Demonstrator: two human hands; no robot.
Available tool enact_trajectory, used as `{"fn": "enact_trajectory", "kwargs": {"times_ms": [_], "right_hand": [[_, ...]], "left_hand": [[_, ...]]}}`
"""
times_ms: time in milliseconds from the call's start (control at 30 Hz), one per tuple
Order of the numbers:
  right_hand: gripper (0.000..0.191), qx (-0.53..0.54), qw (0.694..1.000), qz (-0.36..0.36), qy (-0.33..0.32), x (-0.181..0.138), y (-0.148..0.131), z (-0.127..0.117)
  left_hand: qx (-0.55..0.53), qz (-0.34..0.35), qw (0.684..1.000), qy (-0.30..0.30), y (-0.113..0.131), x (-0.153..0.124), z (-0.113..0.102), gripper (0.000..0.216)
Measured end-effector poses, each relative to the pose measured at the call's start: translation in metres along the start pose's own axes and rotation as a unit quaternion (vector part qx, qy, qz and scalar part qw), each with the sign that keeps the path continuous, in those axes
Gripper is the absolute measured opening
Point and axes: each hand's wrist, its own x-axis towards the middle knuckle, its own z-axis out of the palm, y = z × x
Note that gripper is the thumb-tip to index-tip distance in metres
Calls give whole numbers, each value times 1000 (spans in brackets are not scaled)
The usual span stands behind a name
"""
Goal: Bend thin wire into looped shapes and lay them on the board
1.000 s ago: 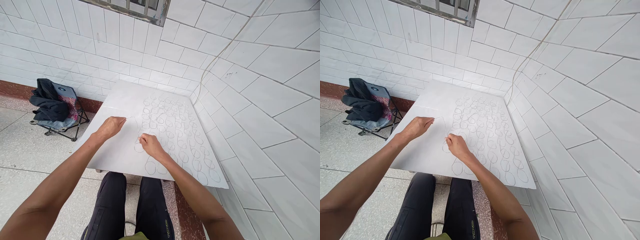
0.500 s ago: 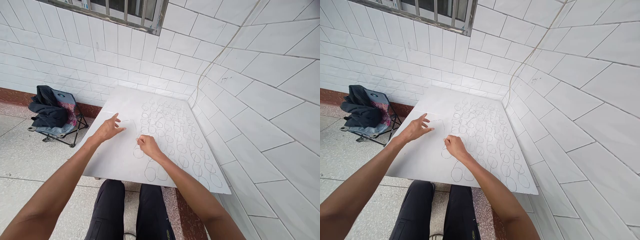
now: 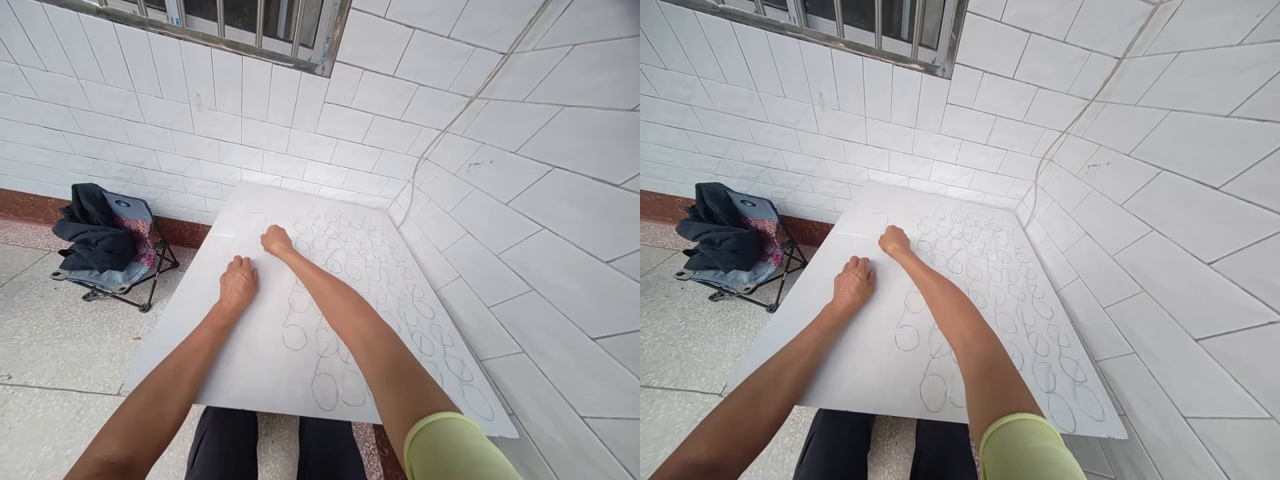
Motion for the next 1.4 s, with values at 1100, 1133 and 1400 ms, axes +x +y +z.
{"fn": "enact_trajectory", "kwargs": {"times_ms": [1100,1133,1400], "right_hand": [[9,-35,989,103,97,98,86,-118],[8,-44,989,107,91,94,90,-118],[11,-104,986,121,41,87,89,-78]], "left_hand": [[-13,-2,999,-32,6,8,1,29],[-14,-2,999,-32,5,8,2,29],[-13,-7,1000,-24,4,10,4,32]]}}
